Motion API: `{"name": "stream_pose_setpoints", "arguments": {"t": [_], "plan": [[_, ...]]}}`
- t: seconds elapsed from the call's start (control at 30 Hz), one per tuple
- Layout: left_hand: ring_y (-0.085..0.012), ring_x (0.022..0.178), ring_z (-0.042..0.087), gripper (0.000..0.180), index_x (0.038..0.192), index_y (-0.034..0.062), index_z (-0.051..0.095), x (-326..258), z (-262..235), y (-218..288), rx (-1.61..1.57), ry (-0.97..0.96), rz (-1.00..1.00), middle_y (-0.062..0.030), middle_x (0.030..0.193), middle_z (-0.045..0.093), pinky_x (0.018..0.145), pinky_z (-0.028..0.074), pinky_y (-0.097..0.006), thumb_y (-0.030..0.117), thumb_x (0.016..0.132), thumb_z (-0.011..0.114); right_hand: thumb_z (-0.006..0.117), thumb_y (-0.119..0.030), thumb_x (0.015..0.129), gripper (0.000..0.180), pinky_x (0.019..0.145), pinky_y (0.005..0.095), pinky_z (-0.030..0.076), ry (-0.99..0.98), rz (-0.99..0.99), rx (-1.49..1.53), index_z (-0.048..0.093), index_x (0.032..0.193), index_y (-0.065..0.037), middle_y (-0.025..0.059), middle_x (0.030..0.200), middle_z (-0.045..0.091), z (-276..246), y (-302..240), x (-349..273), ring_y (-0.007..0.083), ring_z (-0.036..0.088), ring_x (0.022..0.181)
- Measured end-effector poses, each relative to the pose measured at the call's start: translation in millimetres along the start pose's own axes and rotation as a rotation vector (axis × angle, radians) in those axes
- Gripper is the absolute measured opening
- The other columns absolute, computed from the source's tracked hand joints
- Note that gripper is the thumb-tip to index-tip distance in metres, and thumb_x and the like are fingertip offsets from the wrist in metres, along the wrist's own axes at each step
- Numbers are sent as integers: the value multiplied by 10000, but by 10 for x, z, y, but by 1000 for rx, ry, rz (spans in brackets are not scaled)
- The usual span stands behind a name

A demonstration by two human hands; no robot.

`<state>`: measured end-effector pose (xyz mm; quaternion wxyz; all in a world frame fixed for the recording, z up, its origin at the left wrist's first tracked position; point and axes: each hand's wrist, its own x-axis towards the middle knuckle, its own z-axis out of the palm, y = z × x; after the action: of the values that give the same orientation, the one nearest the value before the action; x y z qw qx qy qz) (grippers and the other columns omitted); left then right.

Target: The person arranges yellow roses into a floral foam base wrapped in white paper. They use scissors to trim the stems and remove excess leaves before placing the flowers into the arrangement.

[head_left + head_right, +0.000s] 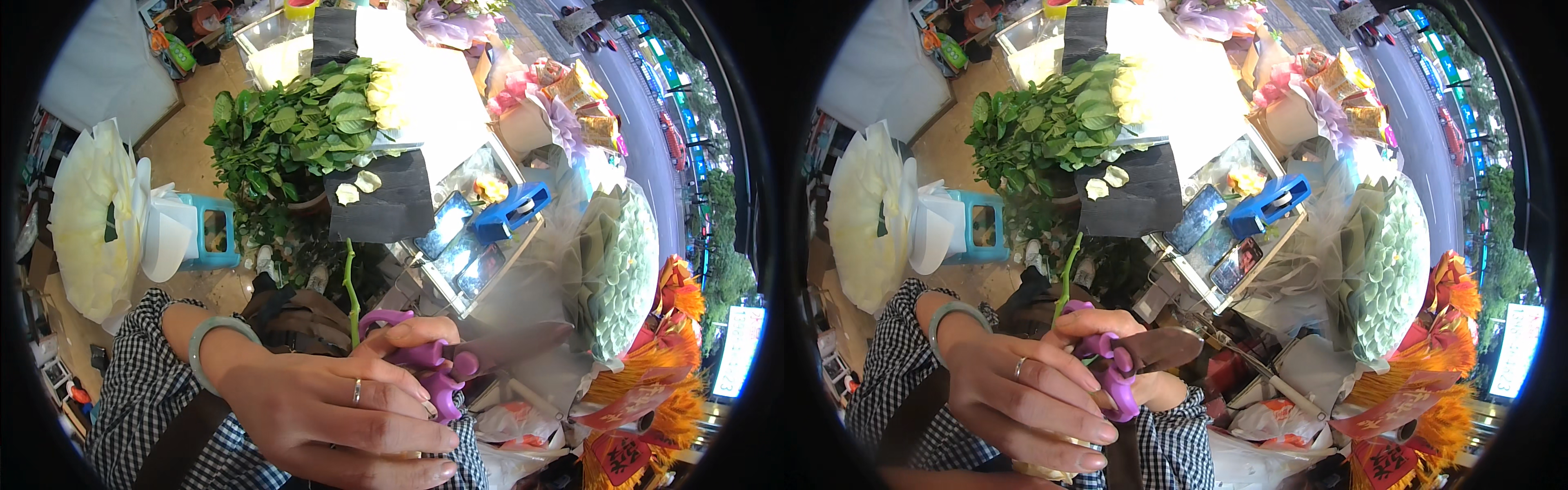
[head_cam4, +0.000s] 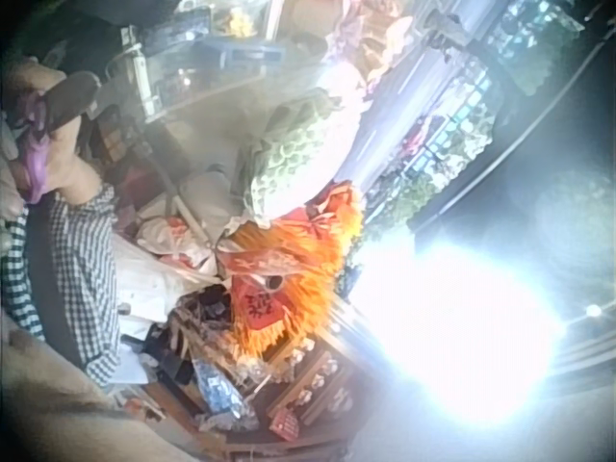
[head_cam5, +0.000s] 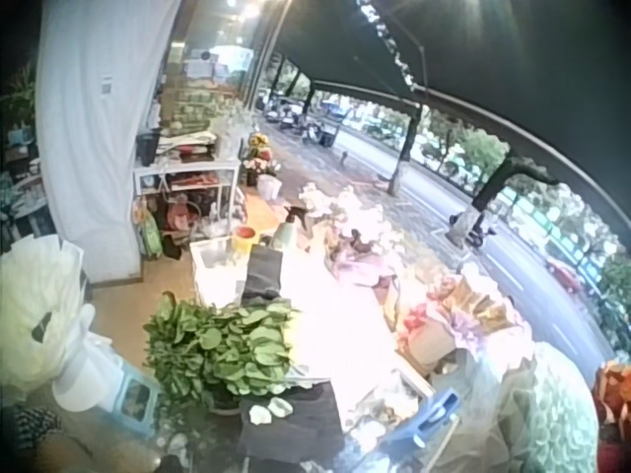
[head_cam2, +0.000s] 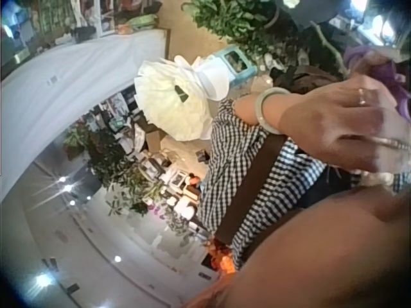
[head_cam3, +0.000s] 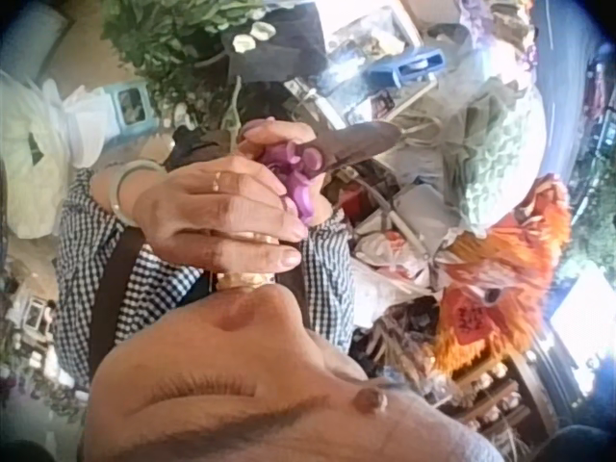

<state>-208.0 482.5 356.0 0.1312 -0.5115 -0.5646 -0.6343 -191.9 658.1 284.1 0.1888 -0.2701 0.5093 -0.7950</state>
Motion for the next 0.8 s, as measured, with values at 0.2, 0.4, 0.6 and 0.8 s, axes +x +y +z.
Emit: {"name": "stream_pose_setpoints", "arguments": {"t": [0.2, 0.4, 0.6, 0.8], "plan": [[-219, 873, 655, 166, 978, 33, 688, 14, 11, -28, -22, 12, 4, -142, 1041, 645, 791, 516, -335, 123, 855, 623, 745, -214, 765, 602, 879, 351, 467, 15, -12, -30, 472, 1238, 38, 183, 1131, 582, -33, -5, -19, 237, 593, 1006], [-214, 816, 642, 144, 939, 30, 692, 25, -19, -57, 15, 49, -11, -130, 1012, 646, 738, 502, -322, 91, 825, 628, 767, -191, 725, 624, 882, 343, 464, 39, -35, -63, 491, 1234, 42, 176, 1141, 587, -27, -4, -45, 232, 592, 1023], [-189, 788, 620, 100, 871, 28, 675, -8, -16, -32, 13, -51, -31, -92, 921, 648, 716, 485, -293, 84, 789, 682, 789, -168, 686, 647, 886, 335, 461, 30, -54, -92, 511, 1230, 45, 169, 1151, 593, -43, 26, -39, 227, 590, 1039], [-176, 760, 623, 189, 860, 42, 656, 12, 97, -35, 18, 74, -76, -93, 936, 649, 688, 479, -281, 97, 729, 780, 789, -191, 691, 636, 898, 339, 454, -37, 34, -38, 527, 1222, 41, 170, 1158, 595, -64, -14, -1, 229, 585, 1056]]}}
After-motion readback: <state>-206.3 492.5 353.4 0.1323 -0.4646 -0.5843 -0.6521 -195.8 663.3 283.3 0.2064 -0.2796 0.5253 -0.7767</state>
